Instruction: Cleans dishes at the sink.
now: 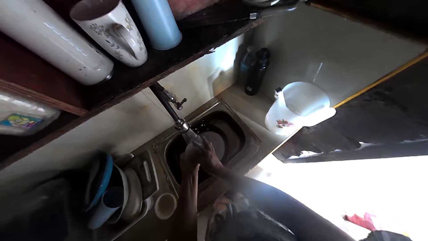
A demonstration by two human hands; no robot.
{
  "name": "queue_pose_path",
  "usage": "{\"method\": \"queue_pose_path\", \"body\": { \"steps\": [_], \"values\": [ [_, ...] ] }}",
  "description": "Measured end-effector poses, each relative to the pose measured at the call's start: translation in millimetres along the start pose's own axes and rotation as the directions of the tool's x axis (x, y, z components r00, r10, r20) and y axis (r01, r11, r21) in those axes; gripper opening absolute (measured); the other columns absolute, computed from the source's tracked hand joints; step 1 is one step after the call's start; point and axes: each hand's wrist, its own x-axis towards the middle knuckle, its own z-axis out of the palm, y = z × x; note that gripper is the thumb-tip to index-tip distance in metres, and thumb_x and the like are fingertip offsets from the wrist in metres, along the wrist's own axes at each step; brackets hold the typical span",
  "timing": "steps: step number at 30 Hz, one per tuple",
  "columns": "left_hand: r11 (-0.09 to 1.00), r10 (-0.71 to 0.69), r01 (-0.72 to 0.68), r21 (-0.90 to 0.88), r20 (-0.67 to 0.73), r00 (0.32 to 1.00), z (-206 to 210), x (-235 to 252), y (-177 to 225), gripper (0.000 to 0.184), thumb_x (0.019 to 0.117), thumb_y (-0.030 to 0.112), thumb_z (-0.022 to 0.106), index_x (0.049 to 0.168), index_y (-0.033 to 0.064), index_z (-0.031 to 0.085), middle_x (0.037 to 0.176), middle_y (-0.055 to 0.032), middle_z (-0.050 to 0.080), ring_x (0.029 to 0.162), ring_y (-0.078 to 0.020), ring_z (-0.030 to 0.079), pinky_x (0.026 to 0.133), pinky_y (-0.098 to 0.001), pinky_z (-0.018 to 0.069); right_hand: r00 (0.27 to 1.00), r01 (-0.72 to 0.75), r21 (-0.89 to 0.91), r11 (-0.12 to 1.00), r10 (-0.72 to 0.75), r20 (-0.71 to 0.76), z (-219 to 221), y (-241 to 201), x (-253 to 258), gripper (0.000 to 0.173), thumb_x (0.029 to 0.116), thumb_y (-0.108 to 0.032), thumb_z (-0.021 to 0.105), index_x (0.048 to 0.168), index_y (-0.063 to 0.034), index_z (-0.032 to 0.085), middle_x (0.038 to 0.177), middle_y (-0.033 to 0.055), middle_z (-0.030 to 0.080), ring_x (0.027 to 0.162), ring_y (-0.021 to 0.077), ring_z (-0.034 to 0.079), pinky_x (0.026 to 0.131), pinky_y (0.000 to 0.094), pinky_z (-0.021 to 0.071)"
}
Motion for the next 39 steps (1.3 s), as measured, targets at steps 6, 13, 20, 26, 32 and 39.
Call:
{"method": "queue_pose_path", "body": {
  "steps": [6, 13, 20, 26, 32, 39],
  "values": [
    [0.845, -0.082, 0.146, -0.515, 0.146, 0.986, 9, -12, -4, 0.030, 0.1120, 0.025, 0.035, 0.125, 0.0070, 0.055, 0.101, -0.0062, 0.066, 0.087, -0.0132, 0.066, 0.076, -0.0332, 0.0583, 0.958, -0.112, -0.148, 0.983, 0.146, 0.248, -69, -1, 55, 0.038, 0.1107, -0.026, 0.045, 0.135, -0.0039, 0.063, 0.131, 0.0223, 0.066, 0.123, 0.0354, 0.062, 0.107, 0.0547, 0.0453],
    [0.701, -0.364, 0.470, -0.536, 0.297, 0.883, 10, -24, 29, 0.055, 0.1067, 0.053, 0.031, 0.145, 0.0154, 0.041, 0.133, -0.0207, 0.057, 0.111, -0.0404, 0.062, 0.082, -0.0616, 0.0554, 0.933, 0.081, -0.269, 0.960, 0.022, 0.359, -60, -23, 30, 0.043, 0.1059, -0.036, 0.055, 0.123, 0.0012, 0.068, 0.117, 0.0229, 0.069, 0.112, 0.0351, 0.065, 0.101, 0.0543, 0.0487],
    [0.804, -0.193, 0.290, -0.520, 0.233, 0.953, 5, -30, 20, 0.046, 0.1096, 0.041, 0.022, 0.124, 0.0083, 0.051, 0.103, -0.0135, 0.065, 0.087, -0.0263, 0.067, 0.069, -0.0457, 0.0583, 0.846, 0.265, -0.352, 0.898, -0.041, 0.532, -42, -31, 23, 0.037, 0.1048, -0.021, 0.054, 0.130, 0.0031, 0.065, 0.128, 0.0262, 0.066, 0.124, 0.0399, 0.061, 0.109, 0.0582, 0.0428],
    [0.702, -0.157, 0.302, -0.645, 0.274, 0.949, 9, -35, 9, 0.042, 0.1055, 0.037, 0.027, 0.132, 0.0114, 0.047, 0.117, -0.0160, 0.063, 0.099, -0.0309, 0.066, 0.078, -0.0522, 0.0587, 0.883, 0.324, -0.289, 0.901, -0.178, 0.435, -43, -24, 35, 0.027, 0.0971, -0.021, 0.067, 0.117, -0.0037, 0.072, 0.114, 0.0180, 0.072, 0.108, 0.0316, 0.068, 0.098, 0.0534, 0.0526],
    [0.732, -0.126, 0.285, -0.618, 0.288, 0.949, -11, -38, 10, 0.037, 0.1058, 0.031, 0.025, 0.125, 0.0103, 0.049, 0.106, -0.0107, 0.066, 0.092, -0.0229, 0.069, 0.074, -0.0428, 0.0609, 0.814, 0.317, -0.499, 0.807, 0.039, 0.580, -57, -52, 17, 0.034, 0.1059, -0.013, 0.052, 0.134, 0.0040, 0.060, 0.133, 0.0268, 0.062, 0.125, 0.0403, 0.060, 0.108, 0.0562, 0.0442],
    [0.813, -0.090, 0.193, -0.549, 0.209, 0.974, -22, -32, 20, 0.043, 0.1105, 0.033, 0.018, 0.120, 0.0095, 0.052, 0.096, -0.0067, 0.068, 0.083, -0.0166, 0.069, 0.067, -0.0349, 0.0606, 0.735, 0.251, -0.612, 0.750, 0.264, 0.624, -49, -100, -2, 0.038, 0.1088, -0.010, 0.046, 0.143, 0.0042, 0.052, 0.147, 0.0230, 0.053, 0.138, 0.0338, 0.050, 0.117, 0.0485, 0.0344]
  ]
}}
